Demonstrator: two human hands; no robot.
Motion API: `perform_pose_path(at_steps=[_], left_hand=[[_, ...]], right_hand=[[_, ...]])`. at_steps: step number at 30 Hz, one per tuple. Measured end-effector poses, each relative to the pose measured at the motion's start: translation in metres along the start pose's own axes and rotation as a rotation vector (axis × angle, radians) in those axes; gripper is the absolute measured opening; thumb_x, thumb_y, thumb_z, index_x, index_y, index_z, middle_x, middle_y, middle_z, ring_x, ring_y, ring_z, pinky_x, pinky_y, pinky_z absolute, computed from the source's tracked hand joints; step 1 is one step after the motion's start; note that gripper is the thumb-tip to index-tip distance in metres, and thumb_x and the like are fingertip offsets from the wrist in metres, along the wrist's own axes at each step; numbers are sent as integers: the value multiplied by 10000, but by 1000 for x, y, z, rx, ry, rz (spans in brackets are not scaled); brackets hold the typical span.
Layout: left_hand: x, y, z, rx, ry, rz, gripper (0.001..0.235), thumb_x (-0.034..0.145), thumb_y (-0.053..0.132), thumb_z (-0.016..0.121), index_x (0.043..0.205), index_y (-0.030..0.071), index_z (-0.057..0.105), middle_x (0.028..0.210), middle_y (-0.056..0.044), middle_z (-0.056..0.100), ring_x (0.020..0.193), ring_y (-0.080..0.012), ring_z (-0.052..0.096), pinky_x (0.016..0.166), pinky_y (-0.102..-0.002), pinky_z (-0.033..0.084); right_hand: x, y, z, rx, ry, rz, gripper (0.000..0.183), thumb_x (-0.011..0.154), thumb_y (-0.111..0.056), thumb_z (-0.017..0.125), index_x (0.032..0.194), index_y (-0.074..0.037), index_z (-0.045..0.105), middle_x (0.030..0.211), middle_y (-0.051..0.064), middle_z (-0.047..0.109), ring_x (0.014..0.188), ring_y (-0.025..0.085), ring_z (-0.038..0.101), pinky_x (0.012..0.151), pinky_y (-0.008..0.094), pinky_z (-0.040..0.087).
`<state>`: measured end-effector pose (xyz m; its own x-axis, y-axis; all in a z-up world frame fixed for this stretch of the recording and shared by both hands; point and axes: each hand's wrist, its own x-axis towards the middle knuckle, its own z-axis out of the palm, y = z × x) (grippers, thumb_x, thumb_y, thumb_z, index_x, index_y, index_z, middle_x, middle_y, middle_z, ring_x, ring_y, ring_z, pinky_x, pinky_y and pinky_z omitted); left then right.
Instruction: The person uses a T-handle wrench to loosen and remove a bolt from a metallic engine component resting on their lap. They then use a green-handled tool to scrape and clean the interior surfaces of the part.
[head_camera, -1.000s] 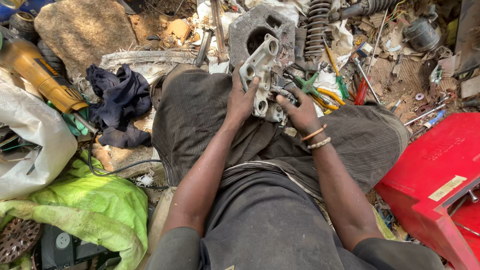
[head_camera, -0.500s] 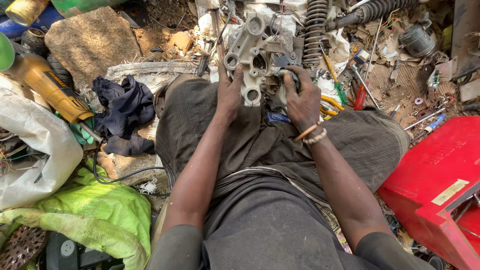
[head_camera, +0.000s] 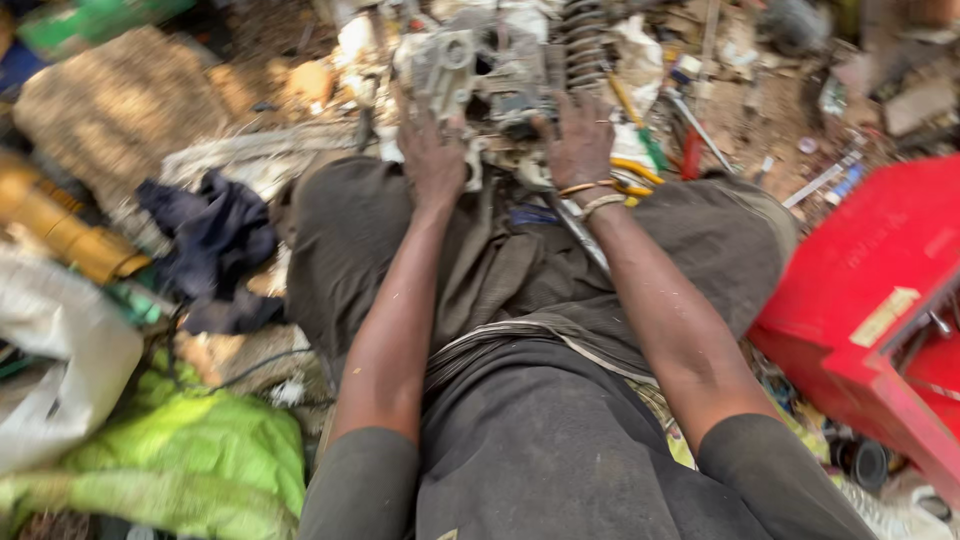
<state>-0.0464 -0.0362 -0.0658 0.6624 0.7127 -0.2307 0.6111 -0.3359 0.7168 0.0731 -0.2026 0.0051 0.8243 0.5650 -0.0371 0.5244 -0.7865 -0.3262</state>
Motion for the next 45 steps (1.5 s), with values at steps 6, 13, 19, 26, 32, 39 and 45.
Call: perform_pose_path(at_steps=[6,13,19,26,32,39,45], left_hand=[[-26,24,-12,312,-149,303,786,990,662,527,1627,242,337,1720,-133,95,1573,-419,11,1244,-673,83],[-24,37,-18,361,-183,276,655,1033,604,513,1584,256,442,1725,-105,62,1566,-398,-85,1229,-705,21],[-26,36,-13,384,-201,238,659,1021,621,496,1586,290,416,1731,-83,37,1574,-372,-97,1228,-729,73],[-17,12,8,389,-127,313,882,999,683,502,1649,239,104,1732,-95,51,1570,-374,-59,1209,-727,110],[-17,9,13,-81,241,361,849,1078,703,533,1688,306,96,1739,30,199,1605,-176,137,1360,-548,154],[-41,51,18,-42,-65,84,1353,727,803,778,1643,199,-13,1705,-262,-127,1557,-471,-170,1195,-706,-72],[-40,8,35,-46,30,177,1576,535,654,945,1616,174,-96,1627,-324,-202,1512,-575,-96,1167,-768,21]], right_hand=[[-58,6,4,194,331,-205,646,1091,-476,543,1552,-37,438,1572,244,463,1491,424,380,1223,531,328],[-32,115,-3,94,-31,377,340,960,-260,735,1244,-80,688,1294,130,696,1214,293,676,1070,425,515],[-22,136,31,-180,-290,67,524,827,-228,846,1248,0,633,1167,275,604,1008,455,628,850,522,524],[-21,145,-2,-65,-301,316,348,855,-106,802,1166,-47,657,1168,192,667,1052,345,671,963,487,536],[-50,134,-70,719,82,274,298,920,-61,782,1151,13,609,1082,169,717,877,197,706,741,305,592],[-53,71,-93,1415,148,440,228,1049,-245,712,1117,-37,650,798,83,679,475,87,540,364,207,352],[-23,29,-88,1321,85,474,299,1068,-320,690,1024,-26,660,704,38,614,449,70,487,361,216,355]])
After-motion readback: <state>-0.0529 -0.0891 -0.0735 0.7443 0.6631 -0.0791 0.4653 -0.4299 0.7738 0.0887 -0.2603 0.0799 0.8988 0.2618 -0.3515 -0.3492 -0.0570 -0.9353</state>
